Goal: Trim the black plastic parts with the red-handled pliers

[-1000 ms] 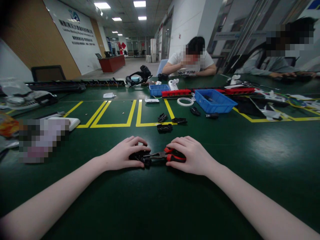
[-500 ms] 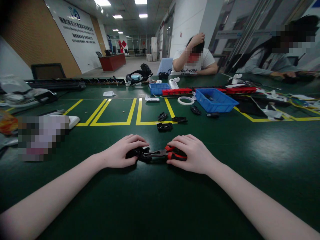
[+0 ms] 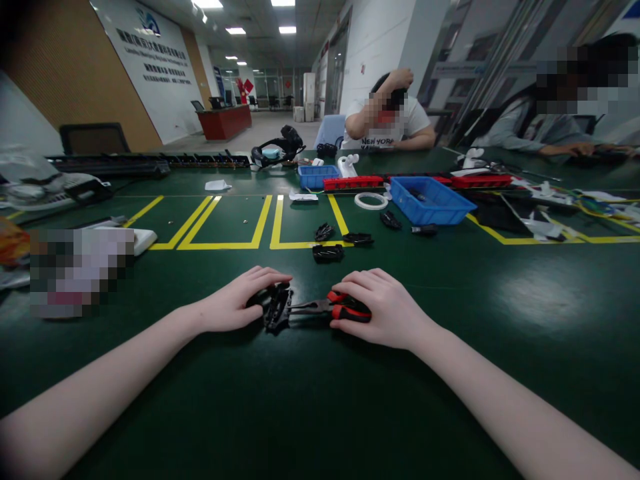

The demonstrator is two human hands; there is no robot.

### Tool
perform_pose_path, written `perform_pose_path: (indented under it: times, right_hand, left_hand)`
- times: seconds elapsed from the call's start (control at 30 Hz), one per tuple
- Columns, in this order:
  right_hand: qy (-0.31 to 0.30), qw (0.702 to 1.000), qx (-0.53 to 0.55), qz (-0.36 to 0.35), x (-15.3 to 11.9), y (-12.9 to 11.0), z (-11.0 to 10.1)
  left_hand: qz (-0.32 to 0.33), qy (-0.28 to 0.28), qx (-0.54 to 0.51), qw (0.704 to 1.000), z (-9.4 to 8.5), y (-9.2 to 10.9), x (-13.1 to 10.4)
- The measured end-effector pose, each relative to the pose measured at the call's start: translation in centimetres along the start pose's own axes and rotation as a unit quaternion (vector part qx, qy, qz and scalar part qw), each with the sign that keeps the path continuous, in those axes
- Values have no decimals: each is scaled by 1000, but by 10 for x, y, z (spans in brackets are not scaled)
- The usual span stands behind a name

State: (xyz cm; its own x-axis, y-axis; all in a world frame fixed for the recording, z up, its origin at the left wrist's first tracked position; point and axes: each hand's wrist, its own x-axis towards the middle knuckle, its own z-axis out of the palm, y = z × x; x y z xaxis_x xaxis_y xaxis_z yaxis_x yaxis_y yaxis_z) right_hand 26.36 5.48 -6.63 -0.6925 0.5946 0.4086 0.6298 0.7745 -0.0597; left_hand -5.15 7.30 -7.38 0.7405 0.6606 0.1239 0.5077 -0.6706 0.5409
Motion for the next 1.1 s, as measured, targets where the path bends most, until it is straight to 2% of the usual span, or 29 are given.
perform_pose_path:
  times: [0.2,0.43,0.57,0.8,1.1]
  right_hand:
    - [11,1000,0,-2,0,-2,1]
    - [34,999,-26,-11,5,-13,9]
    - [57,997,-38,-18,7,-17,13]
    - [55,997,-47,-30,6,-15,14]
    - [58,997,-49,-20,7,-14,15]
  left_hand:
    - [-15,-23,17,999,-2,6,-6]
    - [-1,-20,76,997,10,9,-5]
    - [9,-11,60,998,9,8,-3]
    - [-5,13,14,1000,4,9,-1]
    - [-20,27,12,999,9,6,3]
